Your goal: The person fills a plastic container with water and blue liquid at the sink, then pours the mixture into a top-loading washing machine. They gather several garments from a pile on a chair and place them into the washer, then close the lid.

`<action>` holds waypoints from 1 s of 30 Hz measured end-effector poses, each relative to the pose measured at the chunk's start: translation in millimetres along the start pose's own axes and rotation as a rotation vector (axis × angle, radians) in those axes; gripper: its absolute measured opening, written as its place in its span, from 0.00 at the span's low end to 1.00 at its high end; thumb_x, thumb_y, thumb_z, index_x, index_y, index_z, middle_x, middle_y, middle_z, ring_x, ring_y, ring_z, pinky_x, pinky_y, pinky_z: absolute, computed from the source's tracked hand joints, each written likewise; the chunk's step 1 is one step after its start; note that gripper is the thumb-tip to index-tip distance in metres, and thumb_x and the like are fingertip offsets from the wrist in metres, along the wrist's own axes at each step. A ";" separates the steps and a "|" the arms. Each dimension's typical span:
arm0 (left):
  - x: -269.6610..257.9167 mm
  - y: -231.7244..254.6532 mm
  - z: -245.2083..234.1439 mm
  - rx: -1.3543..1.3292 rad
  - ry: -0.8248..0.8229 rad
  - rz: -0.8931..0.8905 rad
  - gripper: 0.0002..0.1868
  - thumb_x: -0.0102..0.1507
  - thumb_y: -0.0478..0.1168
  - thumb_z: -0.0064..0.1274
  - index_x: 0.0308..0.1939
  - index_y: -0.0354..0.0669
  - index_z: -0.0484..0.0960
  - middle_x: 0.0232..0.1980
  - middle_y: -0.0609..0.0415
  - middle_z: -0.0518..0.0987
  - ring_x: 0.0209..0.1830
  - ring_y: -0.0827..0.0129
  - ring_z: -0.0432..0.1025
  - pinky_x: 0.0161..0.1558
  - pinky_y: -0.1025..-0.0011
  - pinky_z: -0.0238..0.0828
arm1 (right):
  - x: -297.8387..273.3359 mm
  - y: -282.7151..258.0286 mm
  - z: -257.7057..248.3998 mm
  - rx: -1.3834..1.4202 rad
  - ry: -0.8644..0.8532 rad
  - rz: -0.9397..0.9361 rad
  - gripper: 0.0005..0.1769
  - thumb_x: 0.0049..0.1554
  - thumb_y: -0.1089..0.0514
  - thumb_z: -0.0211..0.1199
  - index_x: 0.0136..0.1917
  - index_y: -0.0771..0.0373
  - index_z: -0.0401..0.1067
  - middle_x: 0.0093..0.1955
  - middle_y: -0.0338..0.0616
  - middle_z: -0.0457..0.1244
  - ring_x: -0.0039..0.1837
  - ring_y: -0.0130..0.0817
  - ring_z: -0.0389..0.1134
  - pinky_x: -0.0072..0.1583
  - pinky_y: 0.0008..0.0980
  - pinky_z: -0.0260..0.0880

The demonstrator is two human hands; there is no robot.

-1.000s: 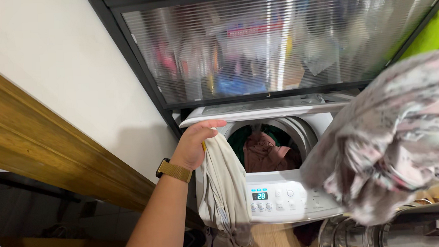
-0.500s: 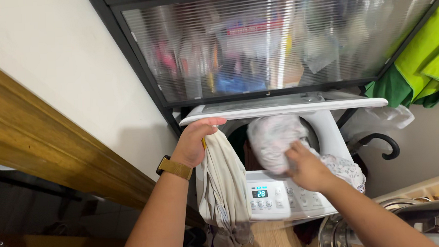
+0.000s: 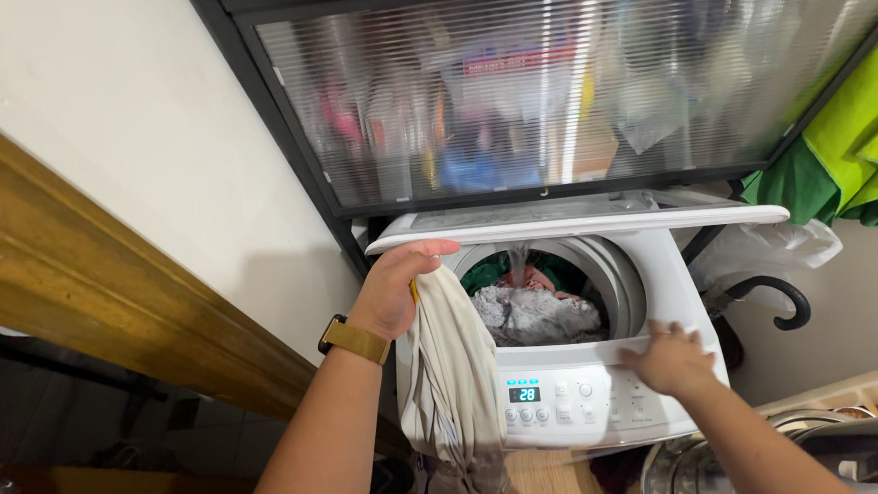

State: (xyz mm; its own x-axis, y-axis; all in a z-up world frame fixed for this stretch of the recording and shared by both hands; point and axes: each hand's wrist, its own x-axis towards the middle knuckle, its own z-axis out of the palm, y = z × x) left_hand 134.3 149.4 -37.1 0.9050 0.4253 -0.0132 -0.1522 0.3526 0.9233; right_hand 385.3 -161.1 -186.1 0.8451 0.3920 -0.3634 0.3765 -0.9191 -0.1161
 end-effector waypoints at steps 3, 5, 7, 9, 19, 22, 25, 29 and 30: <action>2.9 1.3 1.6 -0.014 -0.009 0.018 0.18 0.63 0.35 0.46 0.53 0.29 0.83 0.45 0.52 0.80 0.45 0.70 0.72 0.51 0.71 0.69 | -13.1 -25.6 19.1 0.392 0.194 -0.481 0.49 0.51 0.34 0.71 0.76 0.58 0.61 0.77 0.53 0.56 0.78 0.52 0.61 0.76 0.45 0.63; 0.8 0.9 3.7 -0.034 -0.002 0.018 0.18 0.63 0.35 0.46 0.53 0.29 0.83 0.44 0.52 0.80 0.45 0.71 0.72 0.51 0.71 0.69 | -39.4 -72.2 38.2 0.841 -0.282 -0.364 0.59 0.43 0.43 0.76 0.80 0.52 0.50 0.80 0.45 0.52 0.67 0.51 0.70 0.63 0.45 0.76; 2.5 1.1 4.7 -0.075 0.008 0.005 0.17 0.63 0.36 0.46 0.52 0.29 0.82 0.43 0.53 0.79 0.44 0.70 0.73 0.50 0.70 0.70 | -67.2 -119.7 49.4 0.984 -0.336 -0.615 0.70 0.39 0.56 0.80 0.84 0.55 0.38 0.79 0.47 0.50 0.67 0.44 0.64 0.60 0.40 0.76; 4.7 -1.1 5.4 -0.104 0.020 -0.013 0.17 0.63 0.36 0.46 0.51 0.30 0.82 0.40 0.53 0.79 0.41 0.69 0.72 0.47 0.70 0.70 | -91.6 -165.7 58.8 1.250 -0.566 -0.543 0.69 0.42 0.58 0.80 0.80 0.56 0.33 0.75 0.51 0.57 0.64 0.43 0.70 0.63 0.36 0.72; 12.5 -16.1 -12.9 -0.078 -0.047 0.153 0.09 0.64 0.36 0.49 0.39 0.29 0.76 0.49 0.54 0.82 0.36 0.75 0.59 0.46 0.76 0.59 | -103.1 -109.3 12.0 0.541 -1.117 -0.342 0.25 0.67 0.44 0.63 0.70 0.59 0.71 0.50 0.43 0.58 0.46 0.42 0.66 0.50 0.58 0.76; 11.8 -14.0 -13.5 0.007 -0.020 0.130 0.19 0.67 0.41 0.47 0.51 0.28 0.86 0.44 0.54 0.75 0.41 0.73 0.64 0.50 0.74 0.61 | -78.5 -101.7 -56.1 1.335 -1.191 0.022 0.26 0.64 0.47 0.47 0.65 0.69 0.66 0.56 0.64 0.66 0.47 0.56 0.75 0.49 0.55 0.79; 12.8 -8.5 -10.4 -0.066 -0.047 0.110 0.21 0.67 0.46 0.46 0.49 0.31 0.85 0.50 0.45 0.82 0.49 0.65 0.72 0.57 0.66 0.66 | -75.6 -89.3 -115.7 1.915 -0.648 -0.522 0.22 0.64 0.50 0.52 0.64 0.68 0.63 0.61 0.56 0.66 0.61 0.54 0.71 0.65 0.58 0.70; 11.6 -3.2 -4.6 -0.048 0.011 -0.027 0.26 0.66 0.53 0.45 0.51 0.34 0.85 0.54 0.49 0.83 0.55 0.63 0.72 0.65 0.62 0.59 | -89.8 -67.1 -124.0 1.491 0.176 -1.209 0.28 0.58 0.58 0.58 0.71 0.64 0.64 0.69 0.50 0.63 0.73 0.50 0.61 0.77 0.50 0.55; 10.5 -1.7 -3.5 -0.036 0.014 -0.032 0.26 0.65 0.54 0.44 0.52 0.35 0.85 0.55 0.50 0.83 0.56 0.63 0.72 0.67 0.61 0.58 | -87.4 -63.1 -118.3 0.915 0.551 -1.305 0.26 0.56 0.60 0.59 0.69 0.63 0.66 0.67 0.51 0.63 0.71 0.51 0.62 0.76 0.50 0.56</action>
State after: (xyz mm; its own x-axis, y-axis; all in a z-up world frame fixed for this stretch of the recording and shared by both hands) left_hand 142.6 156.2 -40.2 0.9039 0.4249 -0.0483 -0.1378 0.3962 0.9078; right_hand 332.6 -132.7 -37.6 0.2658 0.6390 0.7219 0.7208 0.3656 -0.5889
